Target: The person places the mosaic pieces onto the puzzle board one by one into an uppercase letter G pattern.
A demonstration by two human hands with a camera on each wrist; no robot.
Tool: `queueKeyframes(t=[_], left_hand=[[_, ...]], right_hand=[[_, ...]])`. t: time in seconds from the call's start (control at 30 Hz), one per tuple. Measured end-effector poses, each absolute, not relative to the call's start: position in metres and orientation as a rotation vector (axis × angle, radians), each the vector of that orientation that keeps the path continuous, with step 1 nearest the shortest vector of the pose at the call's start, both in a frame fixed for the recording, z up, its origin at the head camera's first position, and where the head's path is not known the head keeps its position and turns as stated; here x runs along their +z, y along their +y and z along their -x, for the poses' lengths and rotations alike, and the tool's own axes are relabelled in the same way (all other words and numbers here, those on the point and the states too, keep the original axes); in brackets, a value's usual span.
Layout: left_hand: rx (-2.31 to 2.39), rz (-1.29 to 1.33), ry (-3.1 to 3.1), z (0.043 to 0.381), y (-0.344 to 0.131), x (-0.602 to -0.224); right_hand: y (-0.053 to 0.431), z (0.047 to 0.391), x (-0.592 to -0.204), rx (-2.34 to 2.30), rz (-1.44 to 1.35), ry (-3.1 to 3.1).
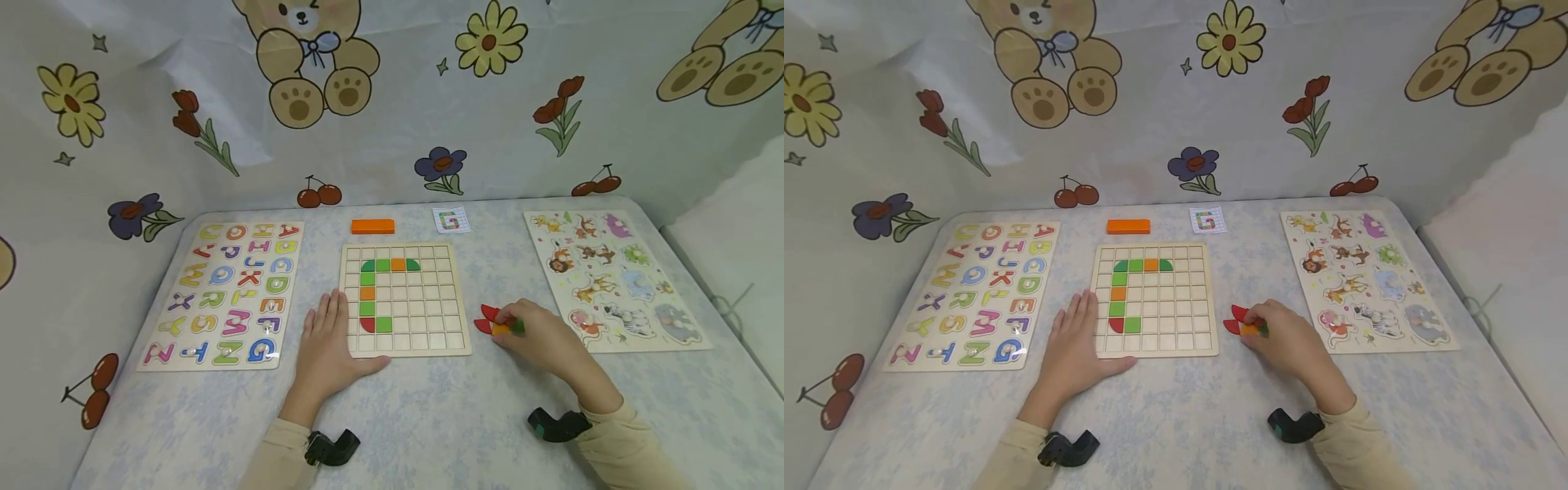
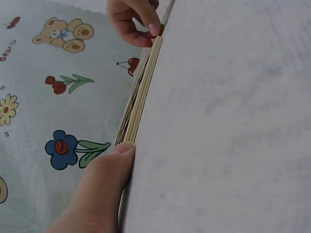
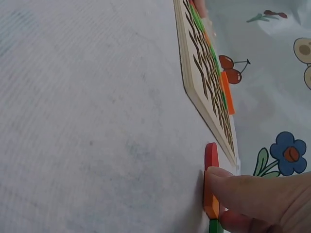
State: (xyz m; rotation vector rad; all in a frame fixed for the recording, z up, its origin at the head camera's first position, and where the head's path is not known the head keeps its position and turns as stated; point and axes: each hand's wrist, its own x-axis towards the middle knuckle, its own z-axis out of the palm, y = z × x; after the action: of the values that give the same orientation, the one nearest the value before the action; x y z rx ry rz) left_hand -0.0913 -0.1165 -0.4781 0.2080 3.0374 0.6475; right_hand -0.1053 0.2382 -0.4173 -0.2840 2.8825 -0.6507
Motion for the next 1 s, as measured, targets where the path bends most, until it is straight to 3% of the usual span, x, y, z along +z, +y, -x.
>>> queueKeyframes(t=[1.0], left_hand=[[0.663,-0.209,3.041,0.092,-0.117,-0.478]], right_hand=[[0.234,0.117,-0.423,-0.929,0.352,2.830]])
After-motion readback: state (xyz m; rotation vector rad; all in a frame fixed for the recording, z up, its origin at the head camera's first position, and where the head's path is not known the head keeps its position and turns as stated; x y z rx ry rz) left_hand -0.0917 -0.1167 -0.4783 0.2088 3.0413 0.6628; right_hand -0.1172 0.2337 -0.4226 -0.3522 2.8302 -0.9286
